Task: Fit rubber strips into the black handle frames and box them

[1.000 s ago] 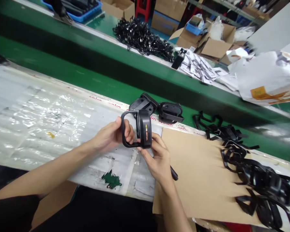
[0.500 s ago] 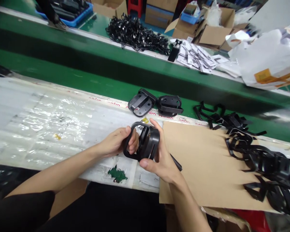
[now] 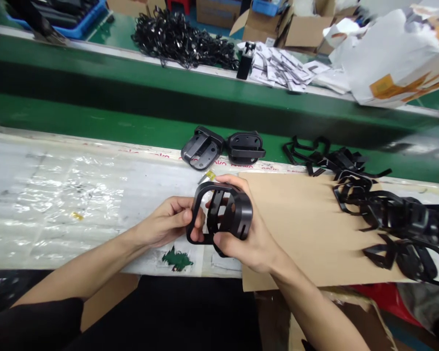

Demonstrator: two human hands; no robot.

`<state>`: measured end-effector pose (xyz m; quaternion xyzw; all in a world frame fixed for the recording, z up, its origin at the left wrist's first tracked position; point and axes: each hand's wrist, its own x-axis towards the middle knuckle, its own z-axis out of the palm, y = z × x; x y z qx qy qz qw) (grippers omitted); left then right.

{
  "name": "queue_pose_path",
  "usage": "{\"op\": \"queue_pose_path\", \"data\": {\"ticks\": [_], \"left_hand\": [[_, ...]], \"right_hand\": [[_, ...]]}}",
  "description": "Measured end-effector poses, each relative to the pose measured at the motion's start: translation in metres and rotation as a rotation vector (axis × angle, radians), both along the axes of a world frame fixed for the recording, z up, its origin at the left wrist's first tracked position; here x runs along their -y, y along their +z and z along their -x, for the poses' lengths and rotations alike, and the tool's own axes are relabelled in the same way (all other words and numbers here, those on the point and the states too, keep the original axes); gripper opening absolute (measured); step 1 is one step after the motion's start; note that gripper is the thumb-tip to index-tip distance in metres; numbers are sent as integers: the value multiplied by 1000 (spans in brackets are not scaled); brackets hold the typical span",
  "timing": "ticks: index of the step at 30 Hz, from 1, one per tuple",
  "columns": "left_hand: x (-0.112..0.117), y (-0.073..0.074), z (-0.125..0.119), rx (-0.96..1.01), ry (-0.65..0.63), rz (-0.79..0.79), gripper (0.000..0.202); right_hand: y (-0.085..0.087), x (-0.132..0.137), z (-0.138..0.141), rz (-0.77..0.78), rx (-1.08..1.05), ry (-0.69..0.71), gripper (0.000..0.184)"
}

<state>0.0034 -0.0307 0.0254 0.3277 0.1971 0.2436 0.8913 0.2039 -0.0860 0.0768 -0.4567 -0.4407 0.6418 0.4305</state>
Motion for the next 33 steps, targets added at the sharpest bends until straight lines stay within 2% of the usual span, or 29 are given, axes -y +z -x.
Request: {"op": "queue_pose_path", "data": {"ticks": [4, 7, 12, 14, 17, 20, 22, 24, 26, 28, 31, 33], "left_hand": [[-2, 3, 4, -27, 9, -57, 42], [-7, -1, 6, -78, 43, -184, 39], [-8, -7, 2, -324, 258, -510, 32], [-9, -8, 0, -452, 271, -631, 25], [-11, -11, -1, -585, 261, -747, 30], [-17, -16, 2, -703, 293, -861, 30], [-21, -20, 4, -756, 293, -960, 32], [-24, -24, 7, -799, 285, -1060, 30], [-25, -27, 8, -865, 257, -1182, 25], [-22, -31, 8, -942, 198, -1330, 25], [-17, -36, 5, -1023, 109, -1527, 26], [-15, -39, 4, -1017, 113, -1624, 24]], "right_hand": [[-1, -1, 2, -46, -12, -8, 72], [-4, -7, 2, -146, 71, -34, 69], [-10, -16, 8, -463, 434, -347, 68], [-18, -15, 15, -545, 488, -453, 74], [-34, -9, 28, -624, 540, -511, 85], [-47, -1, 34, -632, 568, -442, 93], [-50, 3, 30, -594, 532, -350, 88], [-48, 4, 19, -508, 424, -251, 71], [-43, 2, 2, -427, 320, -168, 45], [-36, -2, -16, -359, 286, -68, 33], [-24, -4, -31, -288, 321, 99, 37], [-16, -3, -30, -231, 445, 109, 48]]}}
